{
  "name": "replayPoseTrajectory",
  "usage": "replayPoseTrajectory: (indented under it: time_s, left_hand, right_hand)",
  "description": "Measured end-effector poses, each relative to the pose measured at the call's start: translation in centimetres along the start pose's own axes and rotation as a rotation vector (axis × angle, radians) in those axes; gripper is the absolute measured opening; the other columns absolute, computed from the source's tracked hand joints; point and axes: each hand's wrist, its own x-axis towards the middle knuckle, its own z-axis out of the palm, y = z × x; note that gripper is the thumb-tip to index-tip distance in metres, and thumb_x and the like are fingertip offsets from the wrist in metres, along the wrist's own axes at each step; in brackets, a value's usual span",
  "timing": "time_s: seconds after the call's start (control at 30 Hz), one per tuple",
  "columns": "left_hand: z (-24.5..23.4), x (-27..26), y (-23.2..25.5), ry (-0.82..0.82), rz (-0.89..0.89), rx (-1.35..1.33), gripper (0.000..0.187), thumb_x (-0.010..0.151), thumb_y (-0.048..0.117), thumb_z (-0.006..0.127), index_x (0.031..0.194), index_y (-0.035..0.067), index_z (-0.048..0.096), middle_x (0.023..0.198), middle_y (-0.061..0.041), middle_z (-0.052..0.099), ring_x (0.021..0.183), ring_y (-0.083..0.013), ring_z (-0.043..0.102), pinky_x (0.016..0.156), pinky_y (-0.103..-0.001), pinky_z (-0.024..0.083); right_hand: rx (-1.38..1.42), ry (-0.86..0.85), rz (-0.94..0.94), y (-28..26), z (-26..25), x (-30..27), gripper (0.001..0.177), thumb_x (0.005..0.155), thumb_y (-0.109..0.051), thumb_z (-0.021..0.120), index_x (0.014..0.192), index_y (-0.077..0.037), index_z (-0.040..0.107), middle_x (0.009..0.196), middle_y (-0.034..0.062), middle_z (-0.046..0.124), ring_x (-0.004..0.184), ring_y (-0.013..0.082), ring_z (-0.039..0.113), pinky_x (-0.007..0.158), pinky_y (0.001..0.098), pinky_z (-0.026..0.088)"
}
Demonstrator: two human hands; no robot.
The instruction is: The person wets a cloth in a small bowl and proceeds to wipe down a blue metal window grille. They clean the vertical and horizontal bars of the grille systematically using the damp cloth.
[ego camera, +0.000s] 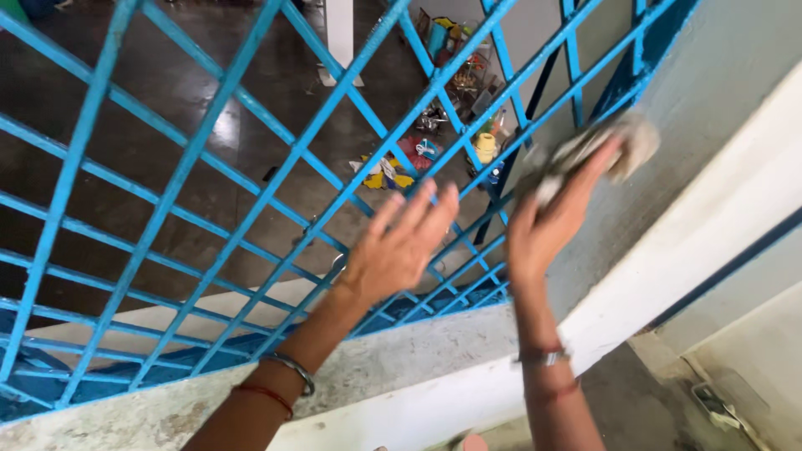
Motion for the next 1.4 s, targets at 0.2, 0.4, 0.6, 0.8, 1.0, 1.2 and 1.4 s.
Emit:
replayPoseTrajectory:
  time_s: [0.2,0.4,0.6,0.8,1.0,1.2,1.4]
  left_hand:
    - [-1.0,2.6,-3.9,0.117,-0.192,0.116,0.051,0.100,0.030,0.052,0.147,0.012,0.065,0.159,0.000,0.046,0.150,-0.0374,0.037,0.113,-0.047,0.038]
    - [-1.1,2.1,-3.7,0.134,-0.194,0.073,0.048,0.102,0.027,0.051,0.145,0.013,0.066,0.158,0.002,0.048,0.150,-0.0370,0.037,0.113,-0.048,0.039]
    - [-1.9,2.3,-3.8,0.116,-0.178,0.056,0.050,0.098,0.027,0.052,0.142,0.012,0.068,0.158,0.000,0.049,0.150,-0.0388,0.036,0.113,-0.049,0.039]
    - [-1.3,2.1,-3.6,0.126,-0.199,0.024,0.049,0.096,0.027,0.053,0.140,0.012,0.068,0.155,0.001,0.050,0.149,-0.0381,0.037,0.112,-0.049,0.039]
    - [-0.9,2.3,-3.8,0.125,-0.223,0.004,0.049,0.097,0.028,0.052,0.141,0.012,0.066,0.155,0.002,0.050,0.150,-0.0368,0.038,0.113,-0.050,0.039]
    - [-1.7,1.7,-3.6,0.199,-0.208,-0.107,0.053,0.099,0.023,0.050,0.148,0.006,0.060,0.162,-0.005,0.043,0.151,-0.0384,0.036,0.114,-0.052,0.038]
    - [-2.5,0.4,-6.1,0.233,-0.223,-0.419,0.058,0.101,0.013,0.050,0.155,-0.007,0.048,0.170,-0.014,0.032,0.158,-0.0311,0.035,0.125,-0.049,0.037]
  right_hand:
    - [-0.175,0.005,0.051,-2.7,5.2,-1.7,0.097,0.073,0.019,0.043,0.165,-0.004,0.025,0.169,0.0259,0.032,0.158,0.0455,0.030,0.125,0.0438,0.039]
    - [-0.169,-0.428,0.040,-6.1,5.5,-20.1,0.083,0.068,0.017,0.047,0.149,0.008,0.035,0.151,0.0342,0.043,0.142,0.0525,0.039,0.120,0.0562,0.026]
    - [0.067,-0.209,-0.133,-4.0,1.2,-15.6,0.078,0.079,0.013,0.048,0.155,0.006,0.033,0.156,0.0306,0.042,0.148,0.0468,0.041,0.127,0.0480,0.029]
    - [-0.010,0.099,-0.152,-1.4,1.6,10.1,0.064,0.112,-0.008,0.051,0.166,-0.008,0.018,0.171,0.0180,0.033,0.154,0.0340,0.036,0.132,0.0380,0.030]
    - [-0.263,0.150,-0.156,-4.4,6.1,6.9,0.084,0.088,0.015,0.048,0.164,-0.015,0.027,0.160,0.0236,0.043,0.139,0.0426,0.058,0.116,0.0424,0.056]
    - [-0.194,-0.236,-0.104,-8.2,5.7,-9.6,0.072,0.090,0.003,0.060,0.157,0.002,0.036,0.148,0.0282,0.052,0.136,0.0477,0.052,0.116,0.0558,0.037]
    - [0.084,-0.443,-0.232,-6.9,0.6,-11.3,0.069,0.082,0.006,0.046,0.151,0.000,0.046,0.147,0.0244,0.056,0.137,0.0426,0.055,0.118,0.0498,0.043]
